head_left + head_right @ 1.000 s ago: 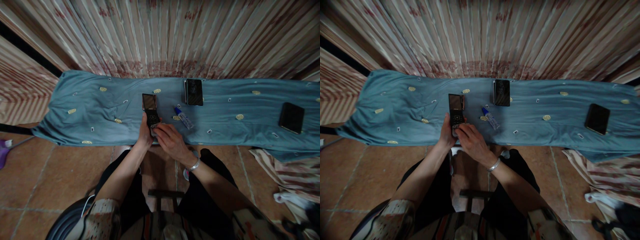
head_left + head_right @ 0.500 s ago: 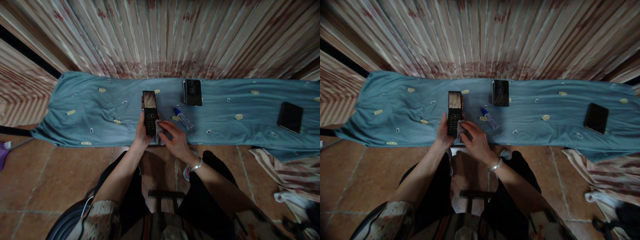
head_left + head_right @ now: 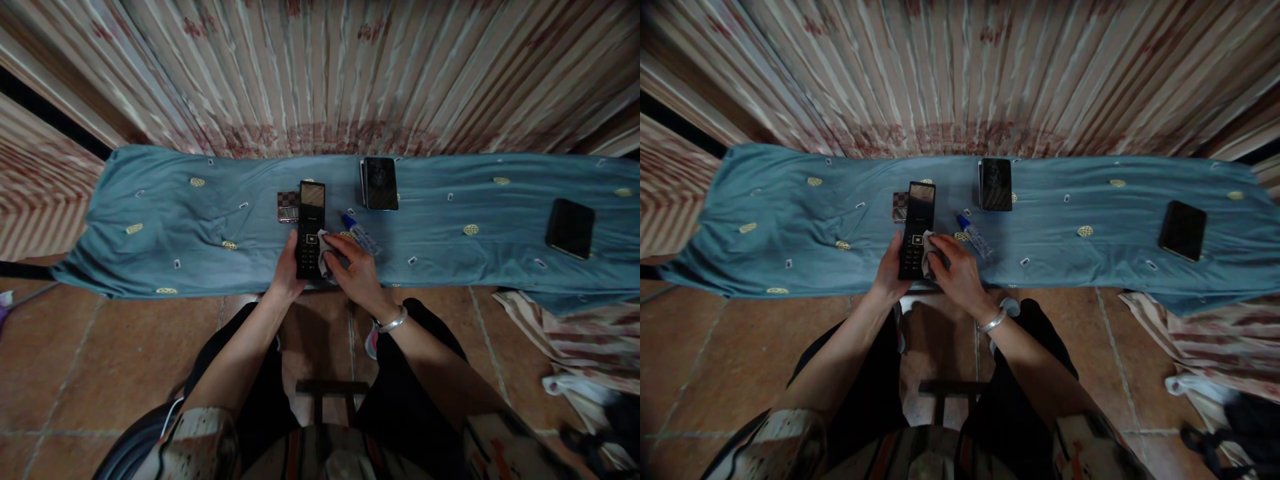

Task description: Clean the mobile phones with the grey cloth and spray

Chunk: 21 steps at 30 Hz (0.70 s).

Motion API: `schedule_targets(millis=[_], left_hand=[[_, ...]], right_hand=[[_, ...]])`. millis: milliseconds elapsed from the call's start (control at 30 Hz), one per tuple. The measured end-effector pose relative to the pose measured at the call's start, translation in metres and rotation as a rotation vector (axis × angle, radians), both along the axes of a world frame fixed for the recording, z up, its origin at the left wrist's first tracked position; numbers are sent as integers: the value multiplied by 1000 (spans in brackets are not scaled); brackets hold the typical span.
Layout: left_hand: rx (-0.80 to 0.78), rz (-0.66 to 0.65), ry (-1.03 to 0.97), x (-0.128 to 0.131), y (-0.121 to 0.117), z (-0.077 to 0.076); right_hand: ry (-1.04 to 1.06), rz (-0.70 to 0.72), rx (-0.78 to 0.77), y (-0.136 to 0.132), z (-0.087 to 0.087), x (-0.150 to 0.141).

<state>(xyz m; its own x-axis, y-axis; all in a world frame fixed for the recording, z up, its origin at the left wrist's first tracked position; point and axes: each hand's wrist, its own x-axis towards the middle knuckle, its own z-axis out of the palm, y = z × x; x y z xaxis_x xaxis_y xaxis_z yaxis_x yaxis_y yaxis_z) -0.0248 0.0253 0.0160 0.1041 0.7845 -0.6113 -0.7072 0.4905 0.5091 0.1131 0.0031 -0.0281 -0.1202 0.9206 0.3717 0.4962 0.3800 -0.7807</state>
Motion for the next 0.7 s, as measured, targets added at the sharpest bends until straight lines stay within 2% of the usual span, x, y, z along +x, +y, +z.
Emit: schedule_targets(millis=[233,400,500,700], left_hand=[[35,-16,28,1,-3,-9],[46,-51,44,3,-7,-14],[87,-75,30,4,-7,-16],[178,-81,61,2,-6,-27]], right_hand=[[123,-31,-45,4,-5,2],[135,-64,-50,11,-9,5],[62,-70,-28,11,-9,6],[-176,-78,114,7,-6,3]])
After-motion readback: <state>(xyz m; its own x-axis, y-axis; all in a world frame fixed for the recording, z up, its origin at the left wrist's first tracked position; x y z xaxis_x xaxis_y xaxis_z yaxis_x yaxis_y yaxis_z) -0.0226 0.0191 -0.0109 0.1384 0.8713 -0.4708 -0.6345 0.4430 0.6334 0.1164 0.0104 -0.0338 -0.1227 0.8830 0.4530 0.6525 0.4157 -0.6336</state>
